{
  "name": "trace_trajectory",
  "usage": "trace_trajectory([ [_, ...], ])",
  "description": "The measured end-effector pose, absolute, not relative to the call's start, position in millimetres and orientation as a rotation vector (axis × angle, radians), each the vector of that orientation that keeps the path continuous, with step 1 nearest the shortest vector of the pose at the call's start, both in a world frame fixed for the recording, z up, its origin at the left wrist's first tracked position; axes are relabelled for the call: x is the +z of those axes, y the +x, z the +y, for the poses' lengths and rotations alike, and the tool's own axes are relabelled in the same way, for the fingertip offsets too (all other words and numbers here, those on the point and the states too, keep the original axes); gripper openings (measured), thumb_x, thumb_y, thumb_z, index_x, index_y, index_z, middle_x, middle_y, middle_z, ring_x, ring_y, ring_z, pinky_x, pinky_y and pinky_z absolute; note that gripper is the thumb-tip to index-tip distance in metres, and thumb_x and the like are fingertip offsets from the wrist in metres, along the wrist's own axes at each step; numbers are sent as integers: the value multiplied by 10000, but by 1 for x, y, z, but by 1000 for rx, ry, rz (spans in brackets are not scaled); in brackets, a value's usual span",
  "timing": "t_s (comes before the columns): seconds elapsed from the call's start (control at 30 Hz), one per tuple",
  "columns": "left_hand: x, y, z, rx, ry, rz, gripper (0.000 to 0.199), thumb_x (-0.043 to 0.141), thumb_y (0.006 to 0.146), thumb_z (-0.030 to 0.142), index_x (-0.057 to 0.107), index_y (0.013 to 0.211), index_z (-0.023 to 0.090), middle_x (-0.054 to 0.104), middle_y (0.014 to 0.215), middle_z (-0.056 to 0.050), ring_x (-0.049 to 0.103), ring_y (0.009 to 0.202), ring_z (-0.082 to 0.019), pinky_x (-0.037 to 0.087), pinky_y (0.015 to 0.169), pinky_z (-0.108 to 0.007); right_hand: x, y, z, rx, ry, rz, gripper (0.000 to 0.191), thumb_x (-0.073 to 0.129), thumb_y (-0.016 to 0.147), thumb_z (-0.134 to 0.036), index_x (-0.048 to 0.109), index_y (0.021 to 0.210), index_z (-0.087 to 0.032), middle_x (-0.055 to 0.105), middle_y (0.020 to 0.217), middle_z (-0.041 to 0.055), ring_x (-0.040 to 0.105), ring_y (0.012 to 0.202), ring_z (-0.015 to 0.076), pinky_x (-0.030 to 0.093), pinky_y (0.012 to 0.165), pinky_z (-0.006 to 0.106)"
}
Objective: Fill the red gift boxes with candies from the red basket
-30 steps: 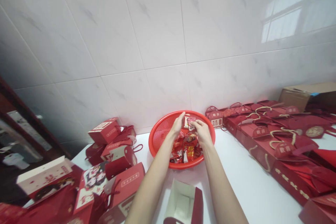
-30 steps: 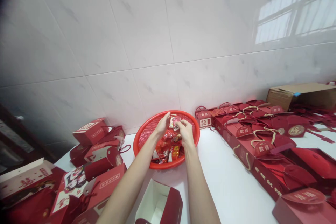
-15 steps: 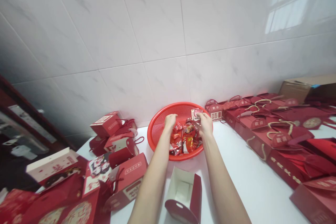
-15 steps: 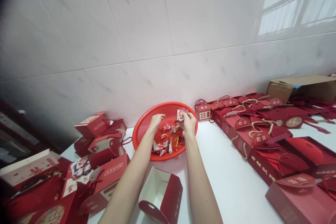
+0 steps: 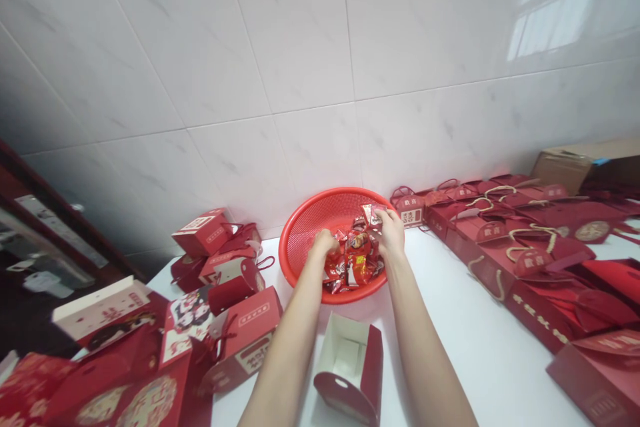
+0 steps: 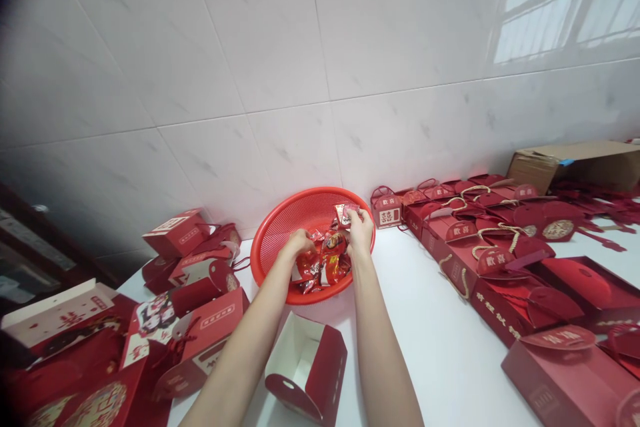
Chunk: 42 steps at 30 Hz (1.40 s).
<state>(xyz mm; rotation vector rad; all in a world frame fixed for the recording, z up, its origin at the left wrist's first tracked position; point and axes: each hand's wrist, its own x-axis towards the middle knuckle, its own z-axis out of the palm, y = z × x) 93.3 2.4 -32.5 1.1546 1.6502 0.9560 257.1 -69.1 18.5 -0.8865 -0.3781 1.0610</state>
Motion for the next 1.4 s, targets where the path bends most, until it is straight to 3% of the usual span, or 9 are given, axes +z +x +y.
trace_trajectory([
  [0.17, -31, 94, 6, 1031, 1162, 1566, 145, 776, 796, 163, 633, 773, 153, 673, 699, 9, 676, 717, -165, 531, 752, -314, 17, 259, -66, 1058, -871, -369, 121, 664, 602, -263, 564, 661, -232, 604, 557, -63, 544, 529, 139, 424, 486, 253],
  [0.3, -26, 98, 4, 1152, 1157, 1449, 411, 815, 498, -48, 661, 802, 181, 683, 644, 2, 691, 731, -215, 490, 710, -283, 15, 256, -65, 1071, -838, -408, 107, 680, 583, -259, 588, 614, -214, 600, 531, -47, 533, 522, 134, 417, 474, 245],
  [0.37, -22, 104, 1, 1207, 1141, 1371, 477, 799, 463, -70, 682, 853, 179, 688, 638, -1, 683, 708, -214, 484, 698, -281, 13, 254, -64, 1075, -826, -429, 114, 692, 567, -257, 594, 602, -208, 601, 528, -44, 525, 516, 130, 415, 470, 241],
  [0.63, -8, 128, -9, 1372, 1014, 1004, 424, 835, 615, 138, 695, 1012, 192, 729, 850, -16, 684, 749, -139, 500, 706, -237, 7, 260, -59, 1112, -803, -469, 180, 713, 522, -277, 647, 671, -202, 661, 614, -34, 565, 569, 138, 427, 479, 230],
  [0.97, -5, 147, -15, 1423, 1046, 804, 343, 866, 604, 136, 723, 913, 167, 728, 897, -22, 679, 873, -156, 535, 841, -274, 0, 262, -54, 1196, -807, -446, 183, 746, 521, -229, 665, 682, -197, 675, 595, -35, 581, 531, 142, 472, 482, 247],
  [1.13, -10, 153, -15, 1444, 1105, 824, 267, 859, 637, 163, 735, 872, 153, 749, 903, -48, 702, 881, -192, 544, 889, -332, -4, 263, -53, 1202, -791, -425, 178, 755, 539, -197, 669, 695, -192, 694, 620, -27, 589, 534, 135, 449, 467, 223],
  [1.3, -14, 138, -7, 1567, 1206, 1011, 148, 707, 796, 190, 728, 940, 160, 762, 1006, -70, 705, 975, -194, 527, 965, -334, -4, 268, -54, 1242, -747, -400, 167, 760, 545, -173, 679, 690, -192, 694, 606, -25, 594, 535, 142, 490, 461, 229],
  [1.4, -19, 125, -8, 1553, 1336, 1185, 136, 672, 797, 156, 725, 922, 152, 767, 983, -79, 705, 984, -201, 514, 995, -354, -1, 272, -57, 1270, -708, -374, 145, 756, 583, -150, 672, 690, -198, 695, 608, -29, 606, 547, 140, 520, 471, 229],
])
